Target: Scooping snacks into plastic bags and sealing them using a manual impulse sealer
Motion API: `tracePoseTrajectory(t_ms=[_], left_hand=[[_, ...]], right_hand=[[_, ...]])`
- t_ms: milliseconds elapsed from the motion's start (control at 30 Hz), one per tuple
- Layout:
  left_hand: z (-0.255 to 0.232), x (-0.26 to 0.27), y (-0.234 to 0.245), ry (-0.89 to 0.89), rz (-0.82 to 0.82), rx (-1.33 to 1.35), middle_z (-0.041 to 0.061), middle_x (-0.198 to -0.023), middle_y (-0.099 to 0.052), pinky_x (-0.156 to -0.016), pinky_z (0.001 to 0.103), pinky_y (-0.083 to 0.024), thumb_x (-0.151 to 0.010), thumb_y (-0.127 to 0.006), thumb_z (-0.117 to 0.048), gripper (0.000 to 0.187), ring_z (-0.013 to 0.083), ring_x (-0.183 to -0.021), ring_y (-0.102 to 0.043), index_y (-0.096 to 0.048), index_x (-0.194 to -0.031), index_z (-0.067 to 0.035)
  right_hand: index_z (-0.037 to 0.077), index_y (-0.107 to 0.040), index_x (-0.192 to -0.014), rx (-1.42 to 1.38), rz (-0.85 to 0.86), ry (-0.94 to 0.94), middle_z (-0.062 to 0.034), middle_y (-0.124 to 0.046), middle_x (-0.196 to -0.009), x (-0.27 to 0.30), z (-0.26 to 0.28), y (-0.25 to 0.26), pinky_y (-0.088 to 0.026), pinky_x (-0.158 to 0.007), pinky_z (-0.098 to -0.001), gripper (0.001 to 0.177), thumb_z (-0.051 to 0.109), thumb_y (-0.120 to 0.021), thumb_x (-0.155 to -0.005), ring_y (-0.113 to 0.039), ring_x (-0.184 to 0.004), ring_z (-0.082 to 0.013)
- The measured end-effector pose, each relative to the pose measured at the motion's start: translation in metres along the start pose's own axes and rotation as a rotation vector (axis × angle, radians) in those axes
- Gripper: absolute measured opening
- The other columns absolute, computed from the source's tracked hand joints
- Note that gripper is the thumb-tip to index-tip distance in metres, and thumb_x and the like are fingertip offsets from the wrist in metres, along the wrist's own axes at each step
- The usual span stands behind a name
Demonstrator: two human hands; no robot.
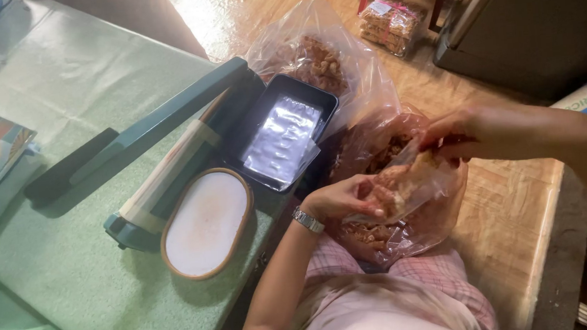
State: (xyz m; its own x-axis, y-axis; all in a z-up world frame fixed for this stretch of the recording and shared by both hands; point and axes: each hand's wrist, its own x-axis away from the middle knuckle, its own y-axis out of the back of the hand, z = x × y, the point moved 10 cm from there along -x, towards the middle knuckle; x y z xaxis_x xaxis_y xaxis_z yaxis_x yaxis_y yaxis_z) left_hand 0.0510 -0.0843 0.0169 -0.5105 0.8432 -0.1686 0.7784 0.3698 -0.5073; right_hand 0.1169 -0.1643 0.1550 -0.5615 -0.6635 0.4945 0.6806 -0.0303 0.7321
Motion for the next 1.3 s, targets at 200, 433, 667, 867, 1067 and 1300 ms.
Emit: tracePoseTrajectory(t_ms=[200, 433, 667, 867, 1067, 1300], left_hand=[[-0.042, 0.0, 0.004, -0.115, -0.289, -0.396, 0.013, -0.12, -0.063, -0.092, 0.027, -0.055, -0.08, -0.075, -0.009, 0.055, 0.0172, -0.106, -0.064, -0.051, -0.128, 0.001], [-0.089, 0.03, 0.005, -0.398, -0.881, -1.221, 0.017, -0.122, -0.052, -0.091, 0.042, -0.051, -0.07, -0.079, -0.003, 0.076, 0.033, -0.109, -0.054, -0.042, -0.137, -0.01], [-0.108, 0.043, -0.02, -0.743, -0.932, -1.337, 0.018, -0.136, -0.041, -0.114, 0.051, -0.041, -0.086, -0.072, -0.014, 0.07, 0.0379, -0.132, -0.042, -0.033, -0.143, -0.007], [-0.129, 0.043, -0.034, -0.841, -1.004, -1.437, 0.016, -0.134, -0.046, -0.112, 0.054, -0.044, -0.087, -0.061, -0.005, 0.057, 0.0424, -0.133, -0.042, -0.038, -0.14, -0.009], [-0.127, 0.042, -0.035, -0.813, -1.058, -1.492, 0.011, -0.138, -0.049, -0.107, 0.049, -0.05, -0.096, -0.061, -0.027, 0.049, 0.0361, -0.134, -0.043, -0.042, -0.139, -0.012], [-0.134, 0.059, -0.028, -0.672, -1.263, -1.518, 0.007, -0.127, -0.056, -0.095, 0.042, -0.051, -0.063, -0.081, -0.026, 0.083, 0.033, -0.117, -0.056, -0.049, -0.139, -0.015]], right_hand=[[0.012, -0.07, -0.093, 0.23, -0.317, 0.253, 0.0003, -0.067, -0.095, 0.014, 0.014, 0.022, -0.053, -0.061, -0.029, 0.013, 0.02, -0.066, -0.083, -0.07, -0.07, -0.0155], [0.003, -0.063, -0.095, 0.841, -0.831, 0.489, -0.018, -0.055, -0.126, 0.059, 0.072, 0.021, -0.051, -0.081, -0.0408, 0.021, 0.018, -0.071, -0.083, -0.06, -0.106, -0.0326], [-0.001, -0.063, -0.118, 1.025, -1.08, 0.917, -0.0097, -0.056, -0.122, 0.097, 0.085, -0.019, -0.051, -0.088, -0.0357, 0.035, 0.008, -0.08, -0.089, -0.056, -0.109, -0.024], [0.011, -0.064, -0.113, 0.989, -0.988, 0.969, -0.0081, -0.047, -0.136, 0.075, 0.086, -0.029, -0.05, -0.096, -0.0407, 0.021, 0.007, -0.068, -0.092, -0.048, -0.12, -0.0271], [0.005, -0.059, -0.123, 0.556, -0.843, 0.944, -0.0185, -0.049, -0.139, 0.052, 0.102, 0.002, -0.051, -0.099, -0.0469, 0.031, 0.015, -0.058, -0.094, -0.058, -0.121, -0.0388], [0.013, -0.072, -0.088, 0.281, -1.022, 0.664, -0.0034, -0.072, -0.099, 0.019, 0.09, 0.04, -0.052, -0.072, -0.0369, 0.003, 0.014, -0.07, -0.088, -0.068, -0.081, -0.026]])
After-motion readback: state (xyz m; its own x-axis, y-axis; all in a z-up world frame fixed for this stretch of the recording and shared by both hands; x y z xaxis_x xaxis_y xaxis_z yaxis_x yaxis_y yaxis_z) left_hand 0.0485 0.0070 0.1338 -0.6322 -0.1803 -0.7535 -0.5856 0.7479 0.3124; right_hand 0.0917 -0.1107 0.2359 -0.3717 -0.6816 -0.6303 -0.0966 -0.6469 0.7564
